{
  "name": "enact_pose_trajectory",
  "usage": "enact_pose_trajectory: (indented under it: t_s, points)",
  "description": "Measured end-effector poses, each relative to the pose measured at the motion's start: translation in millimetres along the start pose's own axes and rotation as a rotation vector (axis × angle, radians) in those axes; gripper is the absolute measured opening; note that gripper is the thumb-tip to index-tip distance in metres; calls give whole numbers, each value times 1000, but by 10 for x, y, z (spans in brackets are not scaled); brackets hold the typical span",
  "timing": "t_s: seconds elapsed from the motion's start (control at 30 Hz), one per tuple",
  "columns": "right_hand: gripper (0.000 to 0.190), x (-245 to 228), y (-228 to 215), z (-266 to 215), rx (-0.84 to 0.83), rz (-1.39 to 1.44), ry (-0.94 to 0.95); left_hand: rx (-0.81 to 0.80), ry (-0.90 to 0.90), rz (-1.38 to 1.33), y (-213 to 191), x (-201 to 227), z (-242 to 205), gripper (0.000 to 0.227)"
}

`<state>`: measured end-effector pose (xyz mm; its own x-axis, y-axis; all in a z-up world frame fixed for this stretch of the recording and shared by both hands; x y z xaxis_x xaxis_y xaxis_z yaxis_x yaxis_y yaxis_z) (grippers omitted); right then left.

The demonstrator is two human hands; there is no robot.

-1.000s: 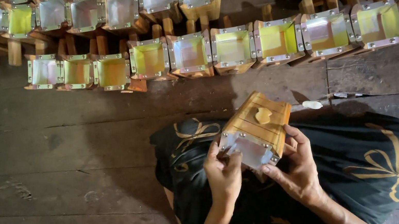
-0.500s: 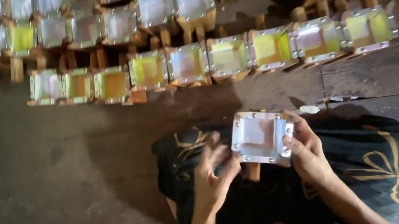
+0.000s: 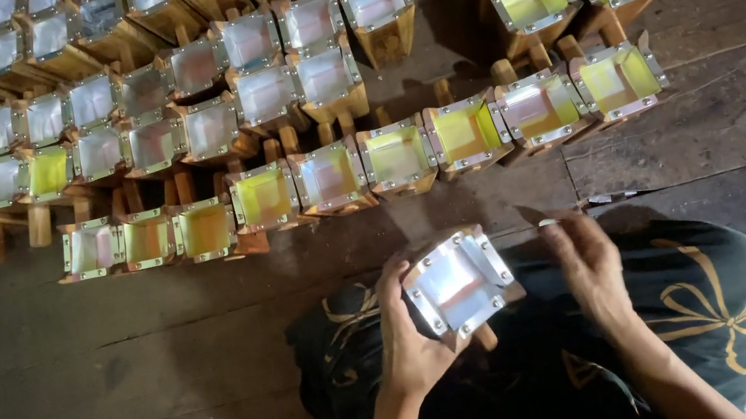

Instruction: The person assembles a small wooden lantern by applying glue to a translucent sheet and attaching it to the lantern frame. They then secure the sheet with small metal fasteners and place a wooden lid on top.

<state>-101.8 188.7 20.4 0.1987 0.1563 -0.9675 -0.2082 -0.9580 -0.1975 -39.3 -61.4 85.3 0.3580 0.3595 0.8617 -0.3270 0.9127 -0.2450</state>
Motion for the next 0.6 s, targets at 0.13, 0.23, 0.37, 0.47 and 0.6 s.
enact_pose_trajectory:
  t_s: [0.13,0.23,0.37,0.47,0.6]
  points:
    - [36,1142,-273,401,235,-366,-70,59,49,84,57,-274,-157,95]
    - [67,1601,-225,532,152,-556,-91,107,116,114,85,-274,-187,88]
    - [76,1582,-50,584,225,-445,91,155,225,98,103,-227,-160,81]
    - [66,1668,-27,652,252,-481,-27,196,269,102,100,-228,-163,80]
    - [55,1746,9,711,267,-530,-88,192,320,167,66,-255,-181,81]
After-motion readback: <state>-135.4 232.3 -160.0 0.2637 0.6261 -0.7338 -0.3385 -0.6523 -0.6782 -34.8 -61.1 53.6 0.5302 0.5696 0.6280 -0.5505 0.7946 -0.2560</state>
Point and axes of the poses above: each hand's wrist, its own z-axis towards the middle knuckle, its own y-axis out of the palm, x = y × z, the point moved 4 cm from there along z, towards the middle knuckle, and after that the axes turned 8 degrees about x, right-handed, at the moved point
